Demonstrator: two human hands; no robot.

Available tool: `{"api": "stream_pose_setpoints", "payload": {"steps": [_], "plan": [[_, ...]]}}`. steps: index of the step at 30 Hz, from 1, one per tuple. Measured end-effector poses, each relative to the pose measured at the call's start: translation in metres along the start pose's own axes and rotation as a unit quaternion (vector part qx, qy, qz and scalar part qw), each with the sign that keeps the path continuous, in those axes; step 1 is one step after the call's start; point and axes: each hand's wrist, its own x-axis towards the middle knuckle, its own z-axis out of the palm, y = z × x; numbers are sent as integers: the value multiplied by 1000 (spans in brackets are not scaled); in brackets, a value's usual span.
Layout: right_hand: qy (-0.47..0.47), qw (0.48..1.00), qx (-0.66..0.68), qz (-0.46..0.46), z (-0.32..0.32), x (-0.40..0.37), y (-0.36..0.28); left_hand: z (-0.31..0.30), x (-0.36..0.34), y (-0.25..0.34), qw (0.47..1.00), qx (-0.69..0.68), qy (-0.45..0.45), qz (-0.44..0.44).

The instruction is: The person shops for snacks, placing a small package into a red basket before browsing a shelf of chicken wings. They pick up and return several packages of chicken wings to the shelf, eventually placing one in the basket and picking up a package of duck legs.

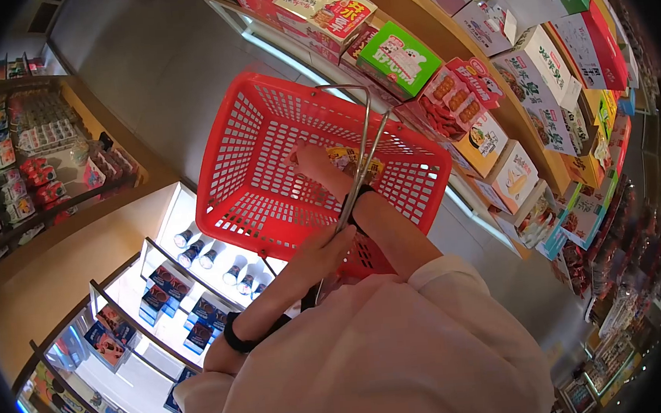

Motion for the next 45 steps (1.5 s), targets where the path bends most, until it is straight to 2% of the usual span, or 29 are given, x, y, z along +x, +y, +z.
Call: {"api": "stream_pose_setpoints", "payload": {"steps": [2,3,6,7,9,13,15,17,19,22,25,29,32,38,39,42,45], "plan": [[-24,993,101,-50,-15,-15,9,-14,21,-20,998,-46,7,40],[-23,994,91,-50,-34,-27,7,-19,25,-18,997,-67,6,22],[-150,981,102,64,-96,-66,2,-39,44,-29,995,-101,4,3],[-49,995,68,46,-111,-88,9,-45,46,-32,994,-106,3,1],[-22,988,137,71,-146,-125,23,-48,46,-31,992,-124,5,3],[6,913,351,208,-215,-171,70,-55,49,-41,989,-144,12,8],[147,906,302,258,-228,-162,111,-52,51,-49,989,-149,23,9],[219,902,214,305,-244,-140,150,-50,52,-49,987,-153,40,15],[340,891,11,301,-253,-115,160,-45,46,-50,985,-160,62,18],[380,845,3,378,-257,-79,179,-47,39,-46,987,-145,58,30],[403,817,-39,410,-245,-65,184,-48,29,-37,988,-136,56,36],[393,835,-126,364,-239,-69,182,-45,17,-26,988,-139,60,31],[350,840,-137,391,-246,-70,184,-43,13,-27,988,-140,54,41],[378,854,-88,345,-254,-107,160,-35,11,-31,988,-138,61,42],[411,867,-68,274,-248,-122,156,-34,11,-31,988,-142,54,37],[339,918,-14,203,-231,-170,148,-30,9,-29,987,-154,32,33],[292,929,95,208,-205,-221,150,-25,11,-28,988,-147,18,33]]}}
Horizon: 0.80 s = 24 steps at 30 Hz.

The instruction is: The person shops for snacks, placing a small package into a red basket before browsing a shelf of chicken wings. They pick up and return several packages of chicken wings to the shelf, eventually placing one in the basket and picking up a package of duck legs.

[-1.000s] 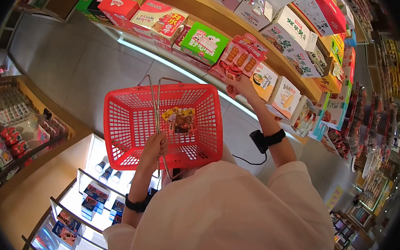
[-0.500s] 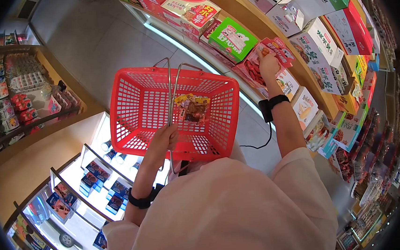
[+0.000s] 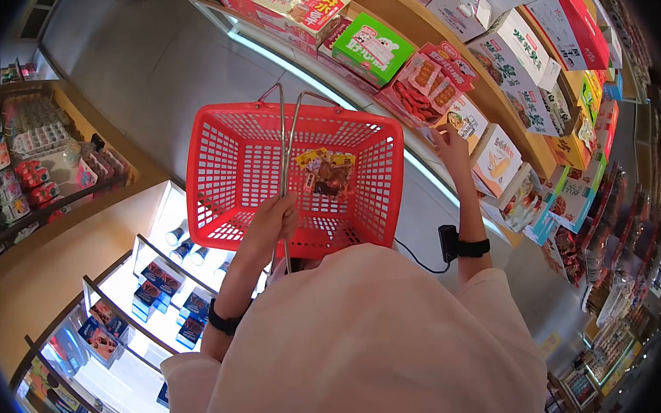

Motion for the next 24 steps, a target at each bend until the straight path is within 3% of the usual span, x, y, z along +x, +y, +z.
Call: {"api": "stream_pose_setpoints", "payload": {"steps": [4,9,16,24], "plan": [[-10,999,7,52,-5,-77,38,1,4,2,999,28,-24,-9],[66,982,29,174,5,-194,58,-1,2,-3,994,56,-80,-45],[83,932,166,312,50,-364,68,-16,2,-17,973,173,-125,-83],[195,894,227,334,53,-457,88,23,-2,-55,946,242,-175,-123]]}}
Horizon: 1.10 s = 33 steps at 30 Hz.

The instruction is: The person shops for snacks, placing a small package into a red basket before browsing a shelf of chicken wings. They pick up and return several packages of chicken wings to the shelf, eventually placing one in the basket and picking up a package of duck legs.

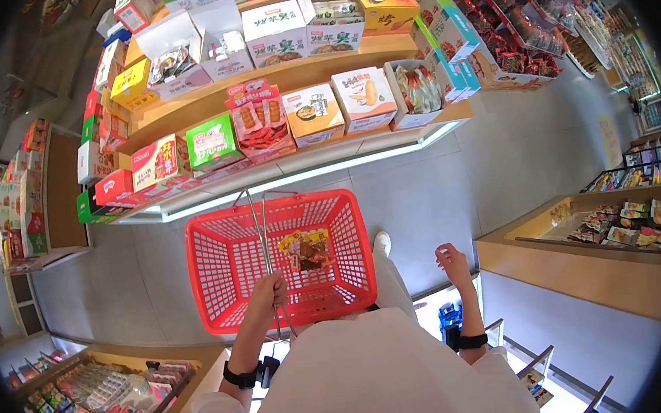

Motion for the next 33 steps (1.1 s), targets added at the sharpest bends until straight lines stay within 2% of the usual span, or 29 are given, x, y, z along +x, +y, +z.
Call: {"api": "stream_pose_setpoints", "payload": {"steps": [6,13,16,19,20,23,27,29,31,33], "plan": [[50,997,61,26,-53,-13,61,100,34,-27,998,32,-34,-39],[151,982,109,41,-143,-12,186,265,82,-80,985,97,-98,-103],[186,973,110,84,-183,-13,223,339,98,-93,973,142,-136,-122],[221,959,159,83,-223,-12,243,402,106,-107,964,181,-151,-124],[249,952,169,50,-228,-8,258,422,109,-109,962,187,-156,-126],[264,947,168,65,-277,-12,234,474,114,-119,947,215,-192,-143],[338,917,209,-17,-362,-23,169,551,143,-127,921,224,-272,-165],[362,907,194,-97,-425,-38,106,587,156,-133,909,222,-304,-178],[417,870,112,-238,-478,-58,46,617,172,-138,894,224,-337,-195],[465,785,81,-401,-515,-77,-5,648,182,-141,884,232,-348,-209]]}}
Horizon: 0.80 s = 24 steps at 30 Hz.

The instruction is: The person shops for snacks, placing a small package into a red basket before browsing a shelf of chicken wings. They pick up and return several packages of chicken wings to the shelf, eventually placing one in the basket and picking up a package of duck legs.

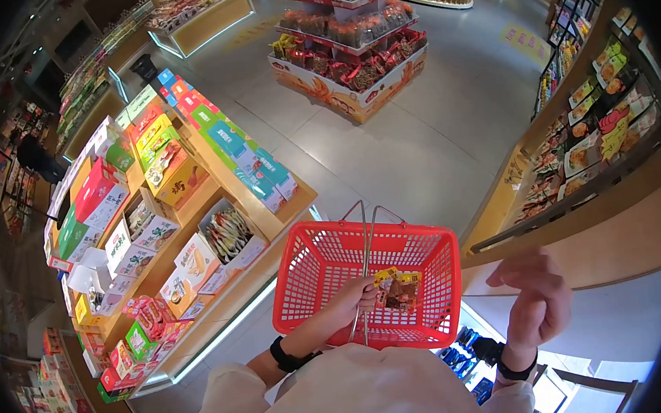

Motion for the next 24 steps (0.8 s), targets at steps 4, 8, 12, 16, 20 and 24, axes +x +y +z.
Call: {"api": "stream_pose_setpoints", "payload": {"steps": [4,8,12,16,20,24], "plan": [[-40,972,32,-228,-7,69,-22,27,47,45,998,45,-37,-10],[-149,969,22,-197,-24,113,-14,58,81,92,997,52,-51,-23],[-151,972,22,-176,-40,145,30,75,116,134,999,24,-49,-6],[-163,958,84,-219,-70,180,110,78,160,178,1000,-21,4,20],[32,964,143,-223,-66,211,213,77,213,216,994,-75,64,48],[133,968,113,-181,-81,248,339,76,265,260,976,-116,140,124]]}}
